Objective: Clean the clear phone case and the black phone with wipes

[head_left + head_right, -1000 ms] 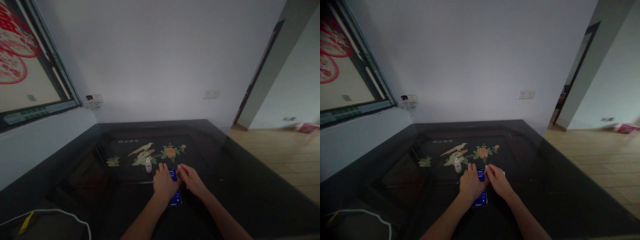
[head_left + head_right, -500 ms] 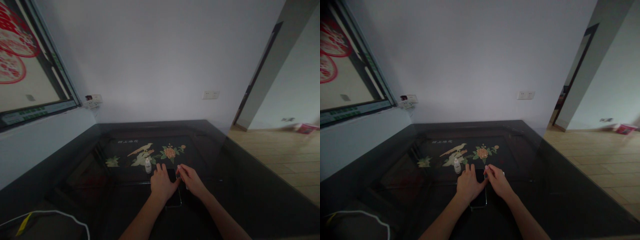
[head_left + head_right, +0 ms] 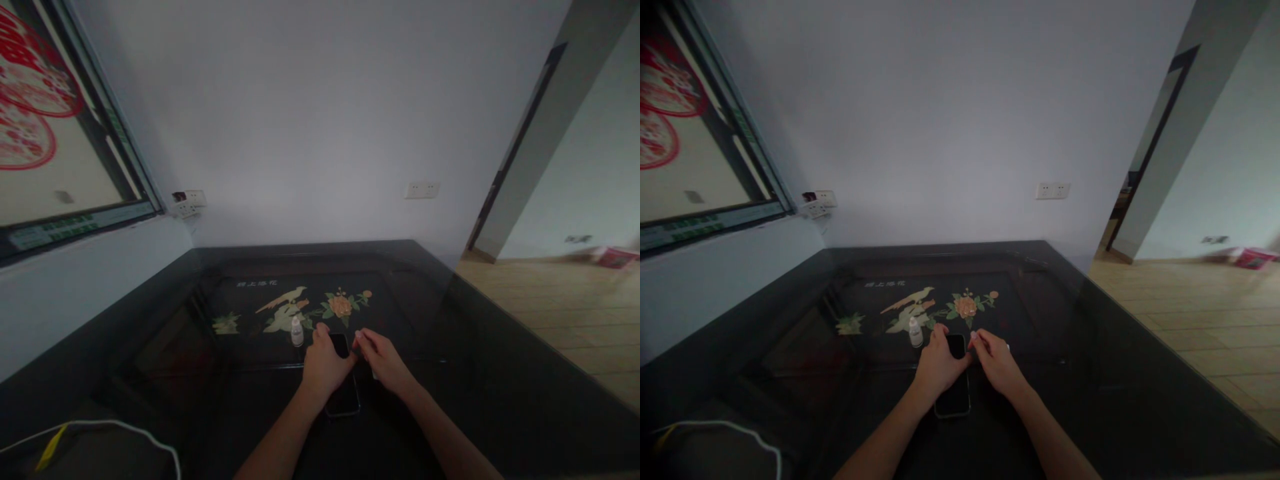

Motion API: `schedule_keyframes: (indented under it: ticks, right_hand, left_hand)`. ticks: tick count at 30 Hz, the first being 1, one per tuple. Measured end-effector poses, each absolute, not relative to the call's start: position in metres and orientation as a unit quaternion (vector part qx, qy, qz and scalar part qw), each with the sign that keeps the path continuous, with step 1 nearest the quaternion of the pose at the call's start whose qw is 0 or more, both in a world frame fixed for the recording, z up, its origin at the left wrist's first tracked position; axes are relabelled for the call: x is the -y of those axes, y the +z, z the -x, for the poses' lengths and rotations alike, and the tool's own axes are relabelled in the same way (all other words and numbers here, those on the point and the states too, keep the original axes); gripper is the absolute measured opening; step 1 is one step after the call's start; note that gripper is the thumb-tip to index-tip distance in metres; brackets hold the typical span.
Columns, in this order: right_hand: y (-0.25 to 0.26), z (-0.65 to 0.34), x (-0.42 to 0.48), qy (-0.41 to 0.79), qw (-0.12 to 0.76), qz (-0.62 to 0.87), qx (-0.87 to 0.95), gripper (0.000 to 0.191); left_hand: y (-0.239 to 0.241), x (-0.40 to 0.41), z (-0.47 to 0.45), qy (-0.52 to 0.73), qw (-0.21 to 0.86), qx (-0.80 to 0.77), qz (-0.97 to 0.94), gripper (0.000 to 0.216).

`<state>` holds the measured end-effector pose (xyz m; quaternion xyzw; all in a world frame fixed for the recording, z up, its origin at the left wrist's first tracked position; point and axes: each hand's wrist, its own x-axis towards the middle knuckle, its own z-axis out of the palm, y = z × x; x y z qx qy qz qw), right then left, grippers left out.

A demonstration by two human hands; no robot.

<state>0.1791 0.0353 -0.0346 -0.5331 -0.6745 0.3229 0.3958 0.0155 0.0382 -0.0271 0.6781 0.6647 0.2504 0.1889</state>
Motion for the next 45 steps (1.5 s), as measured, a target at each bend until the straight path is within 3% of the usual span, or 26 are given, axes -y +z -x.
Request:
schedule_keyframes:
  ticks: [5,14,23,28,33,39,45]
  right_hand:
    - [-0.036,-0.180,-0.034,0.346,0.405,0.531,0.659,0.046]
    - [-0.039,-0.177,-0.037,0.524,0.442,0.478,0.549,0.050]
    - [-0.037,-0.173,-0.021,0.667,0.361,0.412,0.505,0.050]
    - [-0.034,-0.175,-0.022,0.650,0.339,0.403,0.548,0.051]
    - [-0.035,-0.176,-0.024,0.653,0.337,0.400,0.548,0.058]
    - [-0.037,-0.176,-0.029,0.660,0.379,0.403,0.507,0.062]
    - [-0.043,-0.176,-0.036,0.647,0.431,0.400,0.486,0.050]
  left_hand:
    - [-0.029,-0.040,-0.013,0.320,0.260,-0.613,-0.674,0.050]
    - [-0.027,-0.046,-0.014,0.432,0.375,-0.556,-0.603,0.054]
    - [-0.035,-0.050,-0.010,0.464,0.385,-0.532,-0.594,0.051]
    - [-0.033,-0.051,-0.009,0.467,0.364,-0.546,-0.593,0.058]
    - [-0.035,-0.056,-0.006,0.486,0.400,-0.522,-0.576,0.039]
    - [-0.038,-0.062,-0.004,0.535,0.418,-0.495,-0.542,0.038]
    - [-0.032,-0.061,-0.004,0.526,0.396,-0.490,-0.571,0.039]
